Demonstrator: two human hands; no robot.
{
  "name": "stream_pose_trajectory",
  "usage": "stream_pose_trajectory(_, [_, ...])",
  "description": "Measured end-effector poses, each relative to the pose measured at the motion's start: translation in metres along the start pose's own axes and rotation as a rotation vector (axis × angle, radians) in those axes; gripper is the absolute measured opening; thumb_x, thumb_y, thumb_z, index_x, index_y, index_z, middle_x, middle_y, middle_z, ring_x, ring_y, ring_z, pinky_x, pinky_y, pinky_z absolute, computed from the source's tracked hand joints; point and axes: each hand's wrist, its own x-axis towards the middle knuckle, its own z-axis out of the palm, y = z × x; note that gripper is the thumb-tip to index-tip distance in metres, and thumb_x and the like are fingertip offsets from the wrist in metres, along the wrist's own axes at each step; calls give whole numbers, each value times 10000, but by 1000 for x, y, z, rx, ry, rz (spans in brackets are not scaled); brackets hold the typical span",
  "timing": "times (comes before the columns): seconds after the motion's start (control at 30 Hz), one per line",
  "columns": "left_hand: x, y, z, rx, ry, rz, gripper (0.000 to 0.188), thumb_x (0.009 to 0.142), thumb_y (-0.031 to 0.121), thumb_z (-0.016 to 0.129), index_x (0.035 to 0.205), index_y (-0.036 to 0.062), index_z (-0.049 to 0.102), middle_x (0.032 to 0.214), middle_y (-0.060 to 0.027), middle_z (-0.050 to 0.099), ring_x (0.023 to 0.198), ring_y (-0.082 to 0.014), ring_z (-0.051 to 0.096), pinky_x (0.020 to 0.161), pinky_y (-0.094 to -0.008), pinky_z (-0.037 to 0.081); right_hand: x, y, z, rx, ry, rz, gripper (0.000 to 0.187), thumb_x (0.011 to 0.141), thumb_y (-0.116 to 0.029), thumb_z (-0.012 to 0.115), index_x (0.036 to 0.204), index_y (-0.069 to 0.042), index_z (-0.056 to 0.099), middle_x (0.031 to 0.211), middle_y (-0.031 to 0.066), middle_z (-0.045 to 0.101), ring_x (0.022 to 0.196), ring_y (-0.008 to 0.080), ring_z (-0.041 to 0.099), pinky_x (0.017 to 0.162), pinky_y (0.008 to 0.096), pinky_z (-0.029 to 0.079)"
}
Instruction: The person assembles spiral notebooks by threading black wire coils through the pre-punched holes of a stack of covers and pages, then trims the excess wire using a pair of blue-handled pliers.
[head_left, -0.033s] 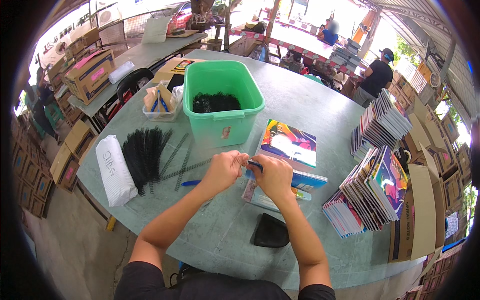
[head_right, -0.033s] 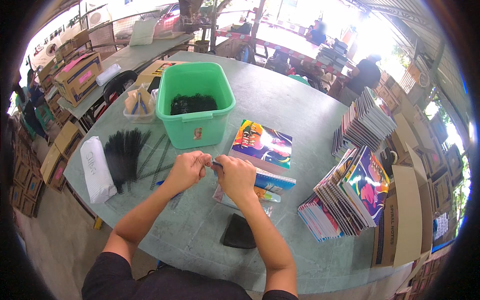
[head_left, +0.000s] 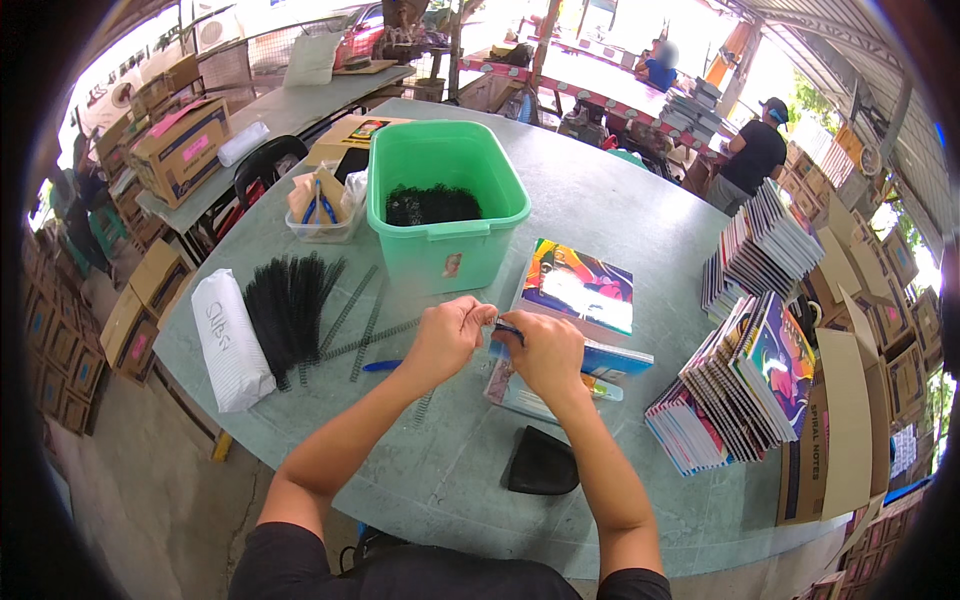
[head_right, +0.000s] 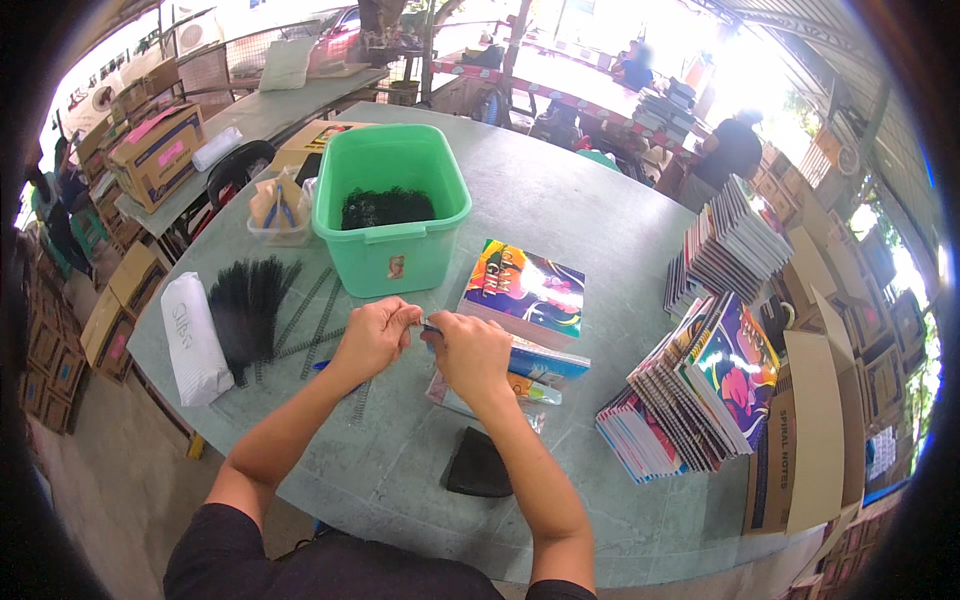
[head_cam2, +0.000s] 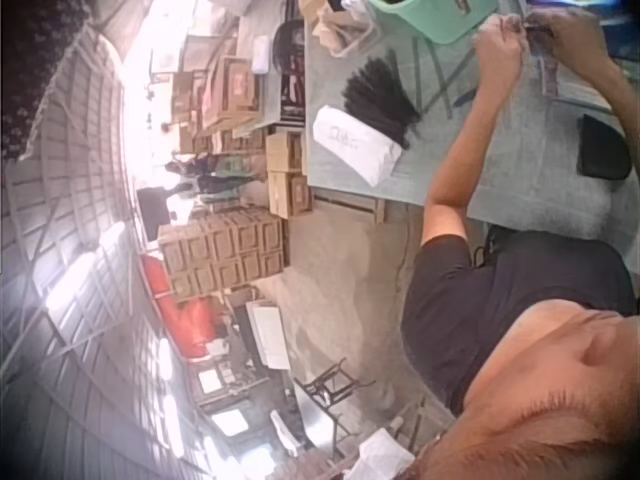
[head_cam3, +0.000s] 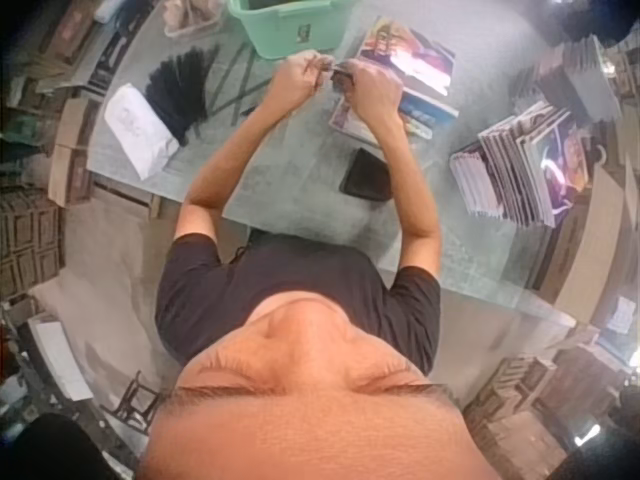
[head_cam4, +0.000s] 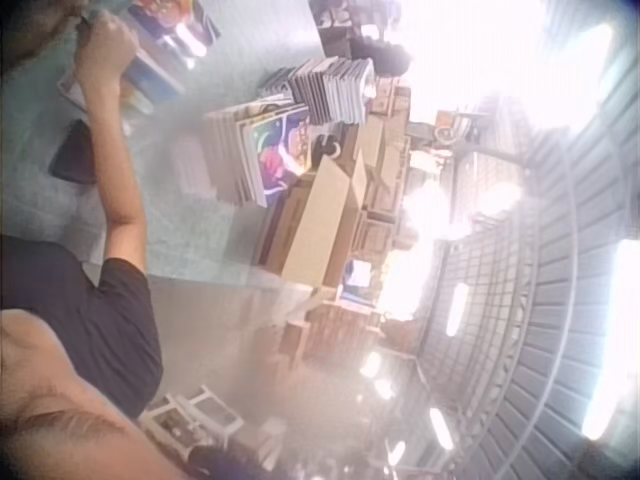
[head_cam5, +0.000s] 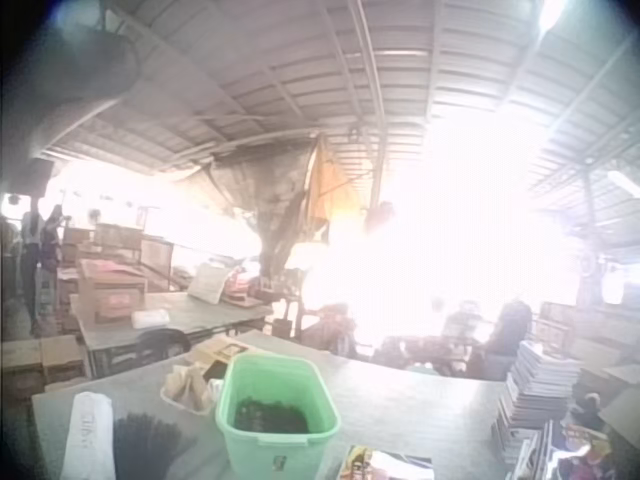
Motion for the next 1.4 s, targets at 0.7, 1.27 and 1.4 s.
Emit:
stream_pose_trajectory(0.7, [29,-18,-38,575,88,625,200,840,263,629,828,67,667,785,-86,638,714,-288,586,682,-397,466,15,3,2,404,173,68,147,798,-80,656,908,-37,568,845,123,588,839,322,607,711,405,481])
stream_pose_trajectory(1.27, [2,3,-19,294,570,763,364,737,70,693,1087,91,592,955,-119,579,910,-312,592,737,-381,507,-32,57,-44,34,80,105,150,793,-226,671,870,-98,659,775,73,654,751,269,614,701,369,437])
stream_pose_trajectory(1.4, [-16,-9,-22,595,177,731,359,731,38,707,1072,69,598,944,-98,569,861,-270,598,716,-358,501,-21,42,-33,36,184,46,108,792,-235,682,815,-129,677,756,30,667,700,208,611,622,352,391])
